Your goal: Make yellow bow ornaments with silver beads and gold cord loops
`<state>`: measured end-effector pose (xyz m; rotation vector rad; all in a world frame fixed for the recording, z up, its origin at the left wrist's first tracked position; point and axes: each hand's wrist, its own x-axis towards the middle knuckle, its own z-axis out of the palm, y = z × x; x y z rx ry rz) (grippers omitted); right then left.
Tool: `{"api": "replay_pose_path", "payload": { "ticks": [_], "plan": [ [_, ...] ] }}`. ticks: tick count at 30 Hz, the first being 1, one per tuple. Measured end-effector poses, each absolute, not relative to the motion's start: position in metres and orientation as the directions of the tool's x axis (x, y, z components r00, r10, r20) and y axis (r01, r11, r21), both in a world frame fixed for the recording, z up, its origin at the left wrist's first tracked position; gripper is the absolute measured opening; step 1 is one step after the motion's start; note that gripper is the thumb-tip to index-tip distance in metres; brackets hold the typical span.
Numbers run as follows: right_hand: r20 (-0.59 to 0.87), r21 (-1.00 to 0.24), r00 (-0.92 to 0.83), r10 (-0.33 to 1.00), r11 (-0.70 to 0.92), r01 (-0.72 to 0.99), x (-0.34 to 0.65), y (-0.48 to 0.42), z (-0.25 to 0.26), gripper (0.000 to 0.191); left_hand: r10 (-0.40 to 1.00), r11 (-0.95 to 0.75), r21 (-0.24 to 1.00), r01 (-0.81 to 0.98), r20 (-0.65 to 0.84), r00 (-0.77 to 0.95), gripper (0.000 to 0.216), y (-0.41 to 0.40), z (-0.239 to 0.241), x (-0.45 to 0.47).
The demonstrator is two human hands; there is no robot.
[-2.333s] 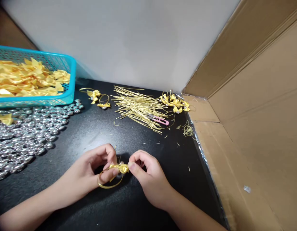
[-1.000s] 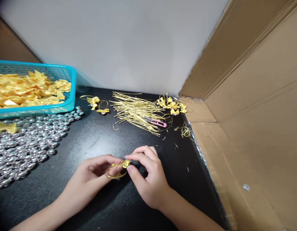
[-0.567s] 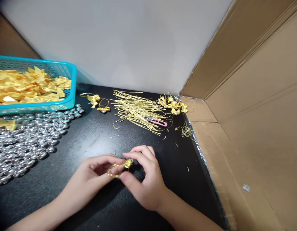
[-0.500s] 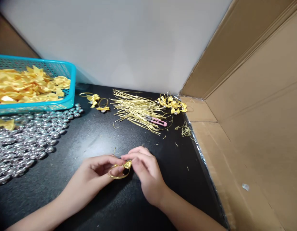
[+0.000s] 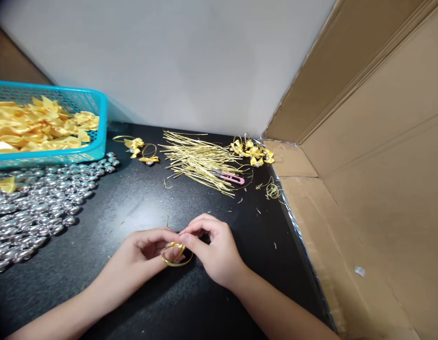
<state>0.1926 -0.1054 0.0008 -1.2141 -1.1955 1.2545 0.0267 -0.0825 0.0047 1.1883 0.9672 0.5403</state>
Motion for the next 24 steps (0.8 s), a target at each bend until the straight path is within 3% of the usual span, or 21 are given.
{"api": "replay_pose_path", "payload": {
  "ticks": [12, 18, 24],
  "plan": [
    [-0.046, -0.997, 0.003, 0.999, -0.046, -0.066, 0.1923, -0.1066, -0.0019, 0.005, 0.828, 0.226, 0.967, 0.116, -0.253, 0.500, 0.022, -0.0828, 0.0033, 0.0257],
    [-0.097, -0.983, 0.002, 0.995, -0.096, -0.154, 0.1923, -0.1058, -0.0018, 0.002, 0.856, 0.199, 0.980, -0.022, -0.163, 0.490, 0.017, -0.0864, -0.0015, 0.0275],
    [-0.073, -0.995, -0.031, 0.997, -0.075, -0.070, 0.1924, -0.1058, -0.0016, 0.006, 0.847, 0.184, 0.982, -0.054, -0.130, 0.515, 0.023, -0.0870, -0.0033, 0.0278]
  ]
}}
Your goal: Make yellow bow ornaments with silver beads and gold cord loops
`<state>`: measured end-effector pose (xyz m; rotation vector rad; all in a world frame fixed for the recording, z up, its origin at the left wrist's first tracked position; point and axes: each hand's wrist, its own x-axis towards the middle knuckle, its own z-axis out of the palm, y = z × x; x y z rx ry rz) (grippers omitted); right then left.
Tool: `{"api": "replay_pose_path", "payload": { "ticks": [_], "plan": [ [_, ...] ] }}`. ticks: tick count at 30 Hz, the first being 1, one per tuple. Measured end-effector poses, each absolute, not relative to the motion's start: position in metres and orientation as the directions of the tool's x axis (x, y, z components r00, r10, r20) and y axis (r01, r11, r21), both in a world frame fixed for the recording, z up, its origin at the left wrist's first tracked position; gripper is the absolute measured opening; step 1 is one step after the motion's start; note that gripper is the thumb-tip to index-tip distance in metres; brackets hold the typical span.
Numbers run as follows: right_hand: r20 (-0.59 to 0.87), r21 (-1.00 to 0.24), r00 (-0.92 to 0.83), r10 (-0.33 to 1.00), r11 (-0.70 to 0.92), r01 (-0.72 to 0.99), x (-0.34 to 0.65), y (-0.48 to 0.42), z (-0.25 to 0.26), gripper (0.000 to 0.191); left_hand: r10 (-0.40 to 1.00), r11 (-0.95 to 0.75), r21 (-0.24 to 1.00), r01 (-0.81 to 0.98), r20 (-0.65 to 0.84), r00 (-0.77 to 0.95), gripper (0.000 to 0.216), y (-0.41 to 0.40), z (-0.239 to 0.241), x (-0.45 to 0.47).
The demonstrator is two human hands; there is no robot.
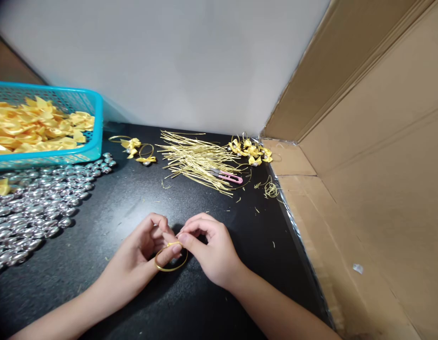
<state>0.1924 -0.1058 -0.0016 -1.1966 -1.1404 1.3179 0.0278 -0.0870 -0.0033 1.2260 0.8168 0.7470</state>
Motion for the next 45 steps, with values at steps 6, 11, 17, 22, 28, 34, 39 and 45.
{"api": "replay_pose_path", "payload": {
  "ticks": [6, 11, 17, 22, 28, 34, 39, 45],
  "plan": [
    [-0.084, -0.981, -0.023, 0.996, -0.087, -0.173, 0.1901, -0.1067, -0.0036, 0.014, 0.849, 0.164, 0.986, -0.021, -0.130, 0.513, 0.023, -0.0862, -0.0012, 0.0277],
    [-0.188, -0.952, 0.024, 0.982, -0.176, -0.249, 0.1903, -0.1068, -0.0003, 0.019, 0.841, 0.158, 0.987, -0.008, -0.130, 0.525, 0.024, -0.0858, 0.0010, 0.0284],
    [-0.205, -0.948, 0.025, 0.979, -0.192, -0.253, 0.1912, -0.1068, 0.0011, 0.023, 0.844, 0.163, 0.987, -0.011, -0.134, 0.520, 0.024, -0.0874, 0.0011, 0.0281],
    [-0.183, -0.963, 0.013, 0.983, -0.177, -0.202, 0.1928, -0.1075, 0.0026, 0.017, 0.849, 0.182, 0.983, -0.017, -0.148, 0.507, 0.024, -0.0875, 0.0003, 0.0277],
    [-0.155, -0.960, 0.033, 0.987, -0.143, -0.240, 0.1923, -0.1068, 0.0020, 0.018, 0.848, 0.170, 0.985, 0.003, -0.148, 0.508, 0.025, -0.0862, 0.0003, 0.0281],
    [-0.170, -0.944, 0.096, 0.981, -0.134, -0.302, 0.1896, -0.1065, -0.0003, 0.016, 0.856, 0.160, 0.987, 0.012, -0.145, 0.496, 0.026, -0.0864, 0.0005, 0.0271],
    [-0.160, -0.949, 0.135, 0.978, -0.114, -0.295, 0.1882, -0.1066, 0.0001, 0.020, 0.863, 0.149, 0.989, -0.003, -0.128, 0.488, 0.027, -0.0845, 0.0032, 0.0282],
    [-0.139, -0.950, 0.113, 0.984, -0.101, -0.295, 0.1897, -0.1069, -0.0005, 0.020, 0.869, 0.146, 0.989, 0.008, -0.132, 0.477, 0.028, -0.0839, 0.0032, 0.0289]
  ]
}}
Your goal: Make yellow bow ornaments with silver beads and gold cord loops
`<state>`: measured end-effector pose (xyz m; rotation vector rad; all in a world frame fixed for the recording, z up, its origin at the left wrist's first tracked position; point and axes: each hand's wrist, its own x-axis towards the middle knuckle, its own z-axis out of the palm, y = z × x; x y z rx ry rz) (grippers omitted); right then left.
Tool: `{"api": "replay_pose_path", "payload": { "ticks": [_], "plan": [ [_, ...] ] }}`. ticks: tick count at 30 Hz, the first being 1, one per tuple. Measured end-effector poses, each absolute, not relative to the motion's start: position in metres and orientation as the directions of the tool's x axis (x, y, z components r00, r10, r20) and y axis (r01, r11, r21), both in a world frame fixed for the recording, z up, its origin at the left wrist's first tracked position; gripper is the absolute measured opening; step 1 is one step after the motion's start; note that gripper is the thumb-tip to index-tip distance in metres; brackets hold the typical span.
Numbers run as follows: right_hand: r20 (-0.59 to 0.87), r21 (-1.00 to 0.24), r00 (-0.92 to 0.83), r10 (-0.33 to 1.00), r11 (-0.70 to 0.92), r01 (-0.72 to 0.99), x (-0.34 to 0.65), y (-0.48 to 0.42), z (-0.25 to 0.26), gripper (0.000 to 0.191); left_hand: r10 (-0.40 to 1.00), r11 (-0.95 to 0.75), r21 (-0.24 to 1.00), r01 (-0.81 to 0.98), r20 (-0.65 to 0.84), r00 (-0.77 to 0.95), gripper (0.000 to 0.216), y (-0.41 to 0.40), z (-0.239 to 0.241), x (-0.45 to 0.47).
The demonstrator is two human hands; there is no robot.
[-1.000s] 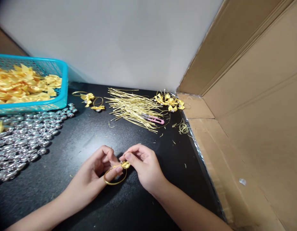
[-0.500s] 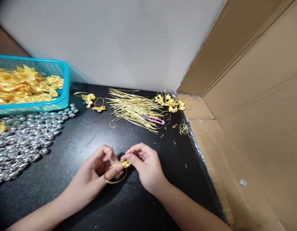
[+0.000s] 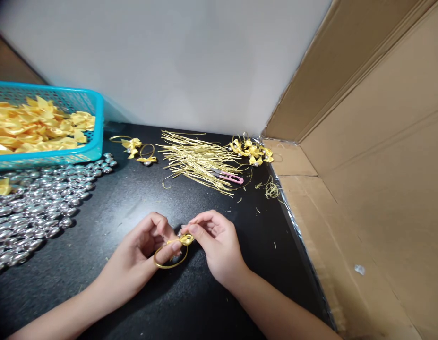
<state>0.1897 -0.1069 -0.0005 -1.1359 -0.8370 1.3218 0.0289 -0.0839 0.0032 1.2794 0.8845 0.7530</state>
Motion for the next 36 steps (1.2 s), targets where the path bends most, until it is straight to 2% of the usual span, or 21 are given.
{"api": "replay_pose_path", "payload": {
  "ticks": [4, 11, 15, 20, 26, 36],
  "plan": [
    [-0.067, -0.970, 0.078, 0.995, -0.046, -0.239, 0.1918, -0.1090, 0.0019, 0.015, 0.875, 0.147, 0.989, 0.010, -0.135, 0.465, 0.027, -0.0837, 0.0015, 0.0285],
    [0.062, -0.998, 0.037, 0.997, 0.062, -0.013, 0.1945, -0.1126, 0.0037, 0.005, 0.882, 0.145, 0.989, -0.001, -0.129, 0.453, 0.027, -0.0834, 0.0010, 0.0273],
    [0.062, -0.993, 0.026, 0.998, 0.059, 0.106, 0.1952, -0.1102, 0.0052, 0.004, 0.884, 0.152, 0.988, 0.017, -0.144, 0.444, 0.026, -0.0846, -0.0025, 0.0271],
    [0.009, -0.999, 0.069, 0.998, 0.006, 0.037, 0.1938, -0.1090, 0.0026, 0.006, 0.876, 0.163, 0.986, 0.016, -0.152, 0.458, 0.025, -0.0850, -0.0038, 0.0269],
    [0.046, -0.996, 0.124, 0.991, 0.055, -0.068, 0.1893, -0.1104, -0.0004, 0.007, 0.879, 0.138, 0.990, 0.029, -0.136, 0.458, 0.026, -0.0838, 0.0039, 0.0282],
    [0.018, -0.973, 0.175, 0.984, 0.057, -0.224, 0.1858, -0.1099, -0.0010, 0.005, 0.877, 0.105, 0.994, 0.009, -0.097, 0.471, 0.024, -0.0830, 0.0042, 0.0289]
  ]
}}
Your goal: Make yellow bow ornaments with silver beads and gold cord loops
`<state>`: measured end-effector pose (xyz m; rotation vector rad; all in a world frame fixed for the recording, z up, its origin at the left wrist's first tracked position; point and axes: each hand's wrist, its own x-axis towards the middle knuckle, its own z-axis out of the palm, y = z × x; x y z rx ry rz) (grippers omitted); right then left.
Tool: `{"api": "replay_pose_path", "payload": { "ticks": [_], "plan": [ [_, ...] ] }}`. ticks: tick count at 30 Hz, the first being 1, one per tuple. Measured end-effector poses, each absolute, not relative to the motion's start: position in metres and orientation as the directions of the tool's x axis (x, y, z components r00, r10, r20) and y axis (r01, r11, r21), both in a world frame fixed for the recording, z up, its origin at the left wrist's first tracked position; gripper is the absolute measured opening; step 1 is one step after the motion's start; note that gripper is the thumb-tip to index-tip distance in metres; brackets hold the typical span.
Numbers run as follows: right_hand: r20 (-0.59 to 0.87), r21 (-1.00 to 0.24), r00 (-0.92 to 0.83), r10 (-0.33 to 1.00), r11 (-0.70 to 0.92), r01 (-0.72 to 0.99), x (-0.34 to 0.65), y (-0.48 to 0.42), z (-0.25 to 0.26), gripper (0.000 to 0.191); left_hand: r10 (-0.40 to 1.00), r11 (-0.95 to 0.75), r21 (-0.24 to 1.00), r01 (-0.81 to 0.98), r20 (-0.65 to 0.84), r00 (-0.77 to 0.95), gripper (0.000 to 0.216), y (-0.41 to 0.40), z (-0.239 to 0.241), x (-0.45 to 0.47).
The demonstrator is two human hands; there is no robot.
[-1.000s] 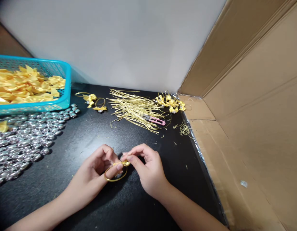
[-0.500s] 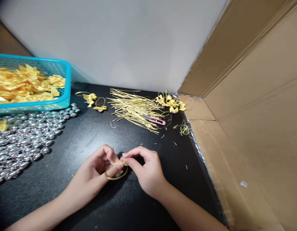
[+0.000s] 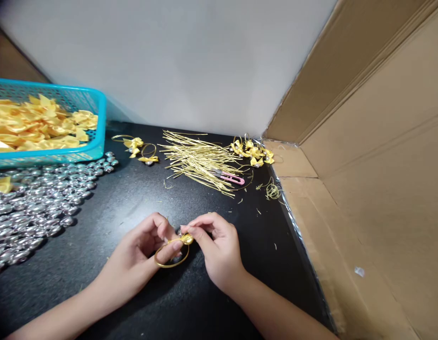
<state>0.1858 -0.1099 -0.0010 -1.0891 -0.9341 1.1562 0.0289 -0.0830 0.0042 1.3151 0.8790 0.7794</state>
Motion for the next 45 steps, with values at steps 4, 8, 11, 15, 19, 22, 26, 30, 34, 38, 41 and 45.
{"api": "replay_pose_path", "payload": {
  "ticks": [4, 8, 11, 15, 19, 22, 26, 30, 34, 38, 41, 45],
  "plan": [
    [0.037, -0.964, 0.183, 0.982, 0.083, -0.252, 0.186, -0.110, 0.001, 0.008, 0.878, 0.095, 0.996, 0.001, -0.084, 0.472, 0.025, -0.082, 0.004, 0.029],
    [0.068, -0.964, 0.214, 0.974, 0.120, -0.239, 0.188, -0.109, 0.002, 0.010, 0.873, 0.102, 0.995, 0.008, -0.094, 0.479, 0.025, -0.082, 0.002, 0.028],
    [0.117, -0.964, 0.228, 0.967, 0.166, -0.209, 0.190, -0.109, 0.003, 0.012, 0.873, 0.110, 0.994, 0.012, -0.103, 0.477, 0.026, -0.083, 0.002, 0.028],
    [0.163, -0.959, 0.207, 0.965, 0.204, -0.195, 0.191, -0.109, 0.004, 0.015, 0.873, 0.108, 0.994, 0.014, -0.102, 0.478, 0.027, -0.083, 0.001, 0.028],
    [0.172, -0.955, 0.227, 0.959, 0.218, -0.201, 0.191, -0.108, 0.006, 0.015, 0.873, 0.098, 0.995, 0.011, -0.092, 0.479, 0.027, -0.083, 0.001, 0.029],
    [0.172, -0.952, 0.276, 0.946, 0.231, -0.199, 0.193, -0.107, 0.008, 0.013, 0.872, 0.100, 0.995, -0.003, -0.087, 0.481, 0.028, -0.082, 0.002, 0.029],
    [0.168, -0.951, 0.297, 0.940, 0.234, -0.203, 0.194, -0.106, 0.010, 0.011, 0.872, 0.115, 0.993, -0.021, -0.091, 0.481, 0.028, -0.082, 0.002, 0.029],
    [0.167, -0.947, 0.300, 0.939, 0.238, -0.217, 0.195, -0.106, 0.010, 0.010, 0.869, 0.133, 0.990, -0.042, -0.097, 0.486, 0.029, -0.082, 0.001, 0.030],
    [0.176, -0.938, 0.305, 0.936, 0.253, -0.237, 0.199, -0.105, 0.007, 0.010, 0.867, 0.159, 0.985, -0.074, -0.104, 0.487, 0.030, -0.081, 0.000, 0.030],
    [0.158, -0.925, 0.294, 0.943, 0.245, -0.289, 0.202, -0.104, 0.005, 0.009, 0.867, 0.152, 0.986, -0.075, -0.096, 0.490, 0.030, -0.081, 0.000, 0.030],
    [0.148, -0.921, 0.301, 0.942, 0.242, -0.305, 0.204, -0.102, 0.007, 0.008, 0.866, 0.158, 0.984, -0.077, -0.101, 0.489, 0.030, -0.081, 0.001, 0.030],
    [0.113, -0.920, 0.346, 0.931, 0.230, -0.318, 0.208, -0.100, 0.012, 0.008, 0.862, 0.191, 0.976, -0.101, -0.117, 0.494, 0.031, -0.081, 0.000, 0.030]
  ]
}}
